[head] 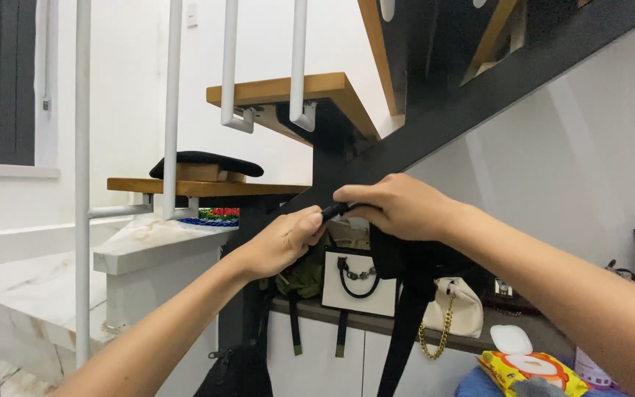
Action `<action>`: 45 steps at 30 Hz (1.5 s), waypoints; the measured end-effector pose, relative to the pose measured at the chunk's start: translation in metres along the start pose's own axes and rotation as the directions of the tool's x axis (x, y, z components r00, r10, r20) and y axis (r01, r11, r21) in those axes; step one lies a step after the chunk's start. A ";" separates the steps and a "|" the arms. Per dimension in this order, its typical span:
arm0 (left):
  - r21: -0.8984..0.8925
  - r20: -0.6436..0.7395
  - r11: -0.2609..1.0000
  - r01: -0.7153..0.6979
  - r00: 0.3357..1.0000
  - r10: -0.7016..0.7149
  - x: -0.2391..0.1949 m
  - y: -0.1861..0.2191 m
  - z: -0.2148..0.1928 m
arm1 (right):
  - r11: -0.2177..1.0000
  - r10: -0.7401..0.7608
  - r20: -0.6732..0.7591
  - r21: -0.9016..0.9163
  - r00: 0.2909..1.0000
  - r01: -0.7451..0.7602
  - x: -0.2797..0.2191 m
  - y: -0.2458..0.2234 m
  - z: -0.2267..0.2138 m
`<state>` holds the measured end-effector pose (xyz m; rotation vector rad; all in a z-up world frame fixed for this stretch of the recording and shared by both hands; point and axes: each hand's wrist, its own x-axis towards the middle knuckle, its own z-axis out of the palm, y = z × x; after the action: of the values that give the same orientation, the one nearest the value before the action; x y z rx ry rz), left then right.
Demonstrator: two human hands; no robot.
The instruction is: The person is cleaning a small leather bag using a spray cleaning solution and a cloth, including rinsing the cloth in a bucket.
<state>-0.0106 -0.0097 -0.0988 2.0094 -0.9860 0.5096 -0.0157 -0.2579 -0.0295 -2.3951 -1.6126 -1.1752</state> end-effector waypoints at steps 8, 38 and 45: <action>0.396 0.029 0.918 0.013 0.999 -0.026 -0.017 0.022 0.012 | 0.923 -0.026 0.073 -0.381 0.997 0.052 -0.037 -0.002 0.030; 0.271 -0.462 0.961 0.060 0.884 0.075 -0.026 0.036 0.137 | 0.659 0.551 0.132 0.536 0.824 -0.527 -0.103 -0.077 0.084; 0.202 -0.483 0.979 0.027 0.873 0.075 -0.005 0.026 0.134 | 0.446 0.673 0.007 0.794 0.740 -0.413 -0.098 -0.078 0.096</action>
<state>-0.0339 -0.1260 -0.1666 1.8981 -0.6614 1.1102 -0.0419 -0.2593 -0.1856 -1.7788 -0.8037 -0.5181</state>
